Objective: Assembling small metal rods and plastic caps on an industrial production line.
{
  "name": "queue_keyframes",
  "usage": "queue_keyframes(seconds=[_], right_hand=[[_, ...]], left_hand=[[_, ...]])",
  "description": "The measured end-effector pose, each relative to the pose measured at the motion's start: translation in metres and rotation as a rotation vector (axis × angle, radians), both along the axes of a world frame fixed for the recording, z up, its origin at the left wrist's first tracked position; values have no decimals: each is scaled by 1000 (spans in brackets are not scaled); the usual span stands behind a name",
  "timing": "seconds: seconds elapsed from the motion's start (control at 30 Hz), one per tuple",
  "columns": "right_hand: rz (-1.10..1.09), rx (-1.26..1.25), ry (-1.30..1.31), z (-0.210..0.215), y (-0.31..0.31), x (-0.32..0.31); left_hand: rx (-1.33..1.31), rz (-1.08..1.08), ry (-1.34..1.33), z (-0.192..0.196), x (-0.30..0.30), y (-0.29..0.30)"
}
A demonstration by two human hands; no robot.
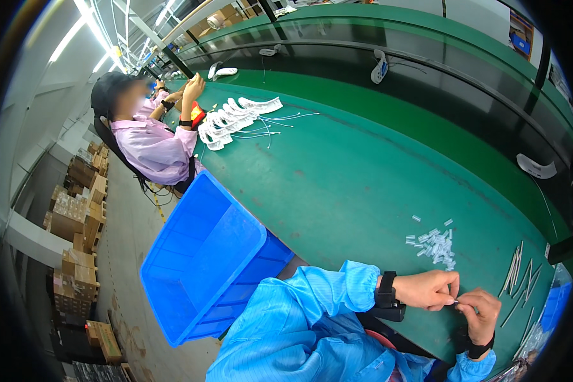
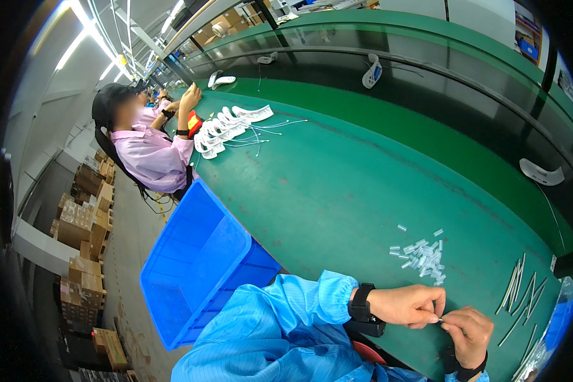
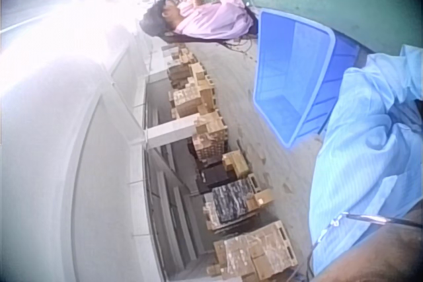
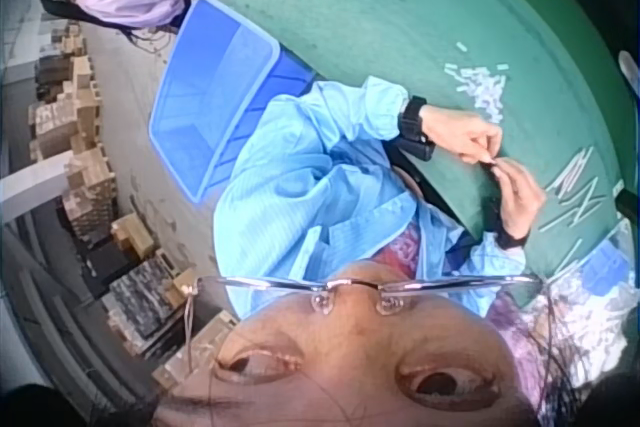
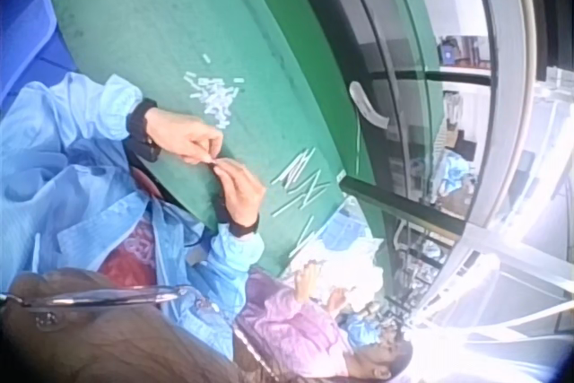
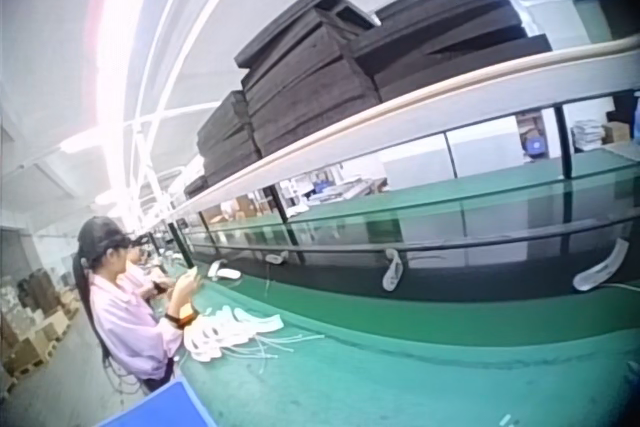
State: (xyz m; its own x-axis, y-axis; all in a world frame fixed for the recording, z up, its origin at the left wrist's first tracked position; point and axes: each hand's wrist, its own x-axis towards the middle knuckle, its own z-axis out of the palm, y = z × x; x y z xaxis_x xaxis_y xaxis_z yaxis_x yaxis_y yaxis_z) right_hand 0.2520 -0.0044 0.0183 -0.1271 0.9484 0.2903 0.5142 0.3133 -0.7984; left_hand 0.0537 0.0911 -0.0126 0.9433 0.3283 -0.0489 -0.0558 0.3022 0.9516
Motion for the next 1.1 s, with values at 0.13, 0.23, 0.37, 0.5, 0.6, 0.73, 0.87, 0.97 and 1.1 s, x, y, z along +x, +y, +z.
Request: queue_keyframes(seconds=[0.13,0.23,0.37,0.5,0.6,0.73,0.87,0.97,1.1], right_hand=[[-50,5,18,1,-3,-1],[-129,32,30,2,-3,1],[-110,12,57,-2,-3,-3],[-83,-28,63,0,-3,-9],[-96,-38,51,4,-4,-9],[-58,-30,44,9,1,1],[-54,-94,128,15,2,-3],[-36,-127,139,16,-3,-4],[-33,-114,86,12,-10,-2]], left_hand=[[70,-3,-17,1,2,1],[71,32,-30,-2,4,1],[67,33,-34,-6,3,-1],[71,33,-25,-5,1,-2],[65,4,-12,-1,1,1],[-141,-6,-86,-20,8,-1],[-205,-6,23,6,-7,1],[-183,-80,53,7,-5,5],[-101,-101,141,11,0,6]])
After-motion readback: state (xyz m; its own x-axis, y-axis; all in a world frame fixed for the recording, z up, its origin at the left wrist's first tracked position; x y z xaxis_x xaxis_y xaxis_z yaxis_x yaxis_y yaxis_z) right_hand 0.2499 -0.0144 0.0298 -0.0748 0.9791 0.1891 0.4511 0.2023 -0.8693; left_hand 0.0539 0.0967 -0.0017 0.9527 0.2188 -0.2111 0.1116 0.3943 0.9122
